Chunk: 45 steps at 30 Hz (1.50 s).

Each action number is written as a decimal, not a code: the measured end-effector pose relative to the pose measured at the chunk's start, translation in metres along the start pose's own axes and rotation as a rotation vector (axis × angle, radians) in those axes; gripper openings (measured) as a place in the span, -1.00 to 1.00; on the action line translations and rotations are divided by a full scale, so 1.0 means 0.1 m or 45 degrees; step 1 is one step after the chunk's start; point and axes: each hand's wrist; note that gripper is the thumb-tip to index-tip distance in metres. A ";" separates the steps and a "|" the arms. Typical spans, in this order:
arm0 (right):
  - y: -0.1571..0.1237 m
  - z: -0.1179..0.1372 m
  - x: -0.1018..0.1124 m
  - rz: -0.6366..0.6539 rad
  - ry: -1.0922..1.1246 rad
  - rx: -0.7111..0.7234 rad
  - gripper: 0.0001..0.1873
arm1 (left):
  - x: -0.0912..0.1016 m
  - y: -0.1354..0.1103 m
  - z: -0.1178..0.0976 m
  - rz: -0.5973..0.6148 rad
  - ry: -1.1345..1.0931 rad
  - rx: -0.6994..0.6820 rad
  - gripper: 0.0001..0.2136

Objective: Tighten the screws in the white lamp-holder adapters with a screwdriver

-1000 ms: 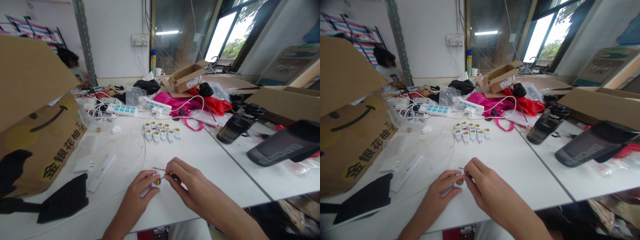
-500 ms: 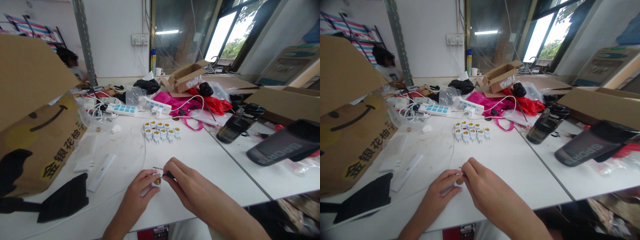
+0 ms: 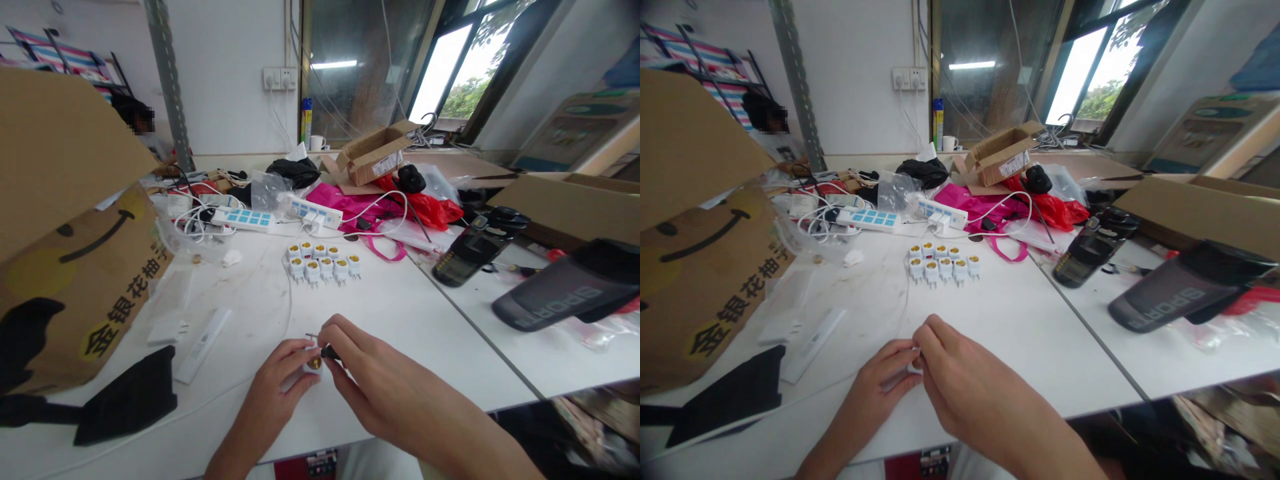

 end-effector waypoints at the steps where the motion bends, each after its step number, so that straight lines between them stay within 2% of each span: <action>1: 0.00 0.01 0.02 0.020 0.025 -0.012 -0.76 | 0.00 0.00 0.00 0.000 -0.002 0.002 -0.58; 10: 0.11 0.06 0.14 0.156 0.050 -0.042 -0.73 | 0.01 0.01 -0.07 -0.002 -0.031 0.033 -0.68; 28: 0.13 0.01 0.08 0.115 0.089 -0.044 -0.70 | 0.01 0.00 -0.03 -0.029 0.013 0.002 -0.76; 37: 0.14 -0.07 0.00 -0.045 -0.025 0.043 -0.75 | 0.01 0.00 -0.03 -0.005 0.010 0.017 -0.78; 45: 0.08 -0.01 0.04 0.025 0.141 -0.018 -0.80 | 0.00 -0.01 -0.03 -0.034 0.013 0.002 -0.75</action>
Point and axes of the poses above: each hand's wrist, its own y-axis towards the middle knuckle, its own x-axis out of the back of the hand, z = x × y, and after that the axes turned 10 degrees about x, right-handed
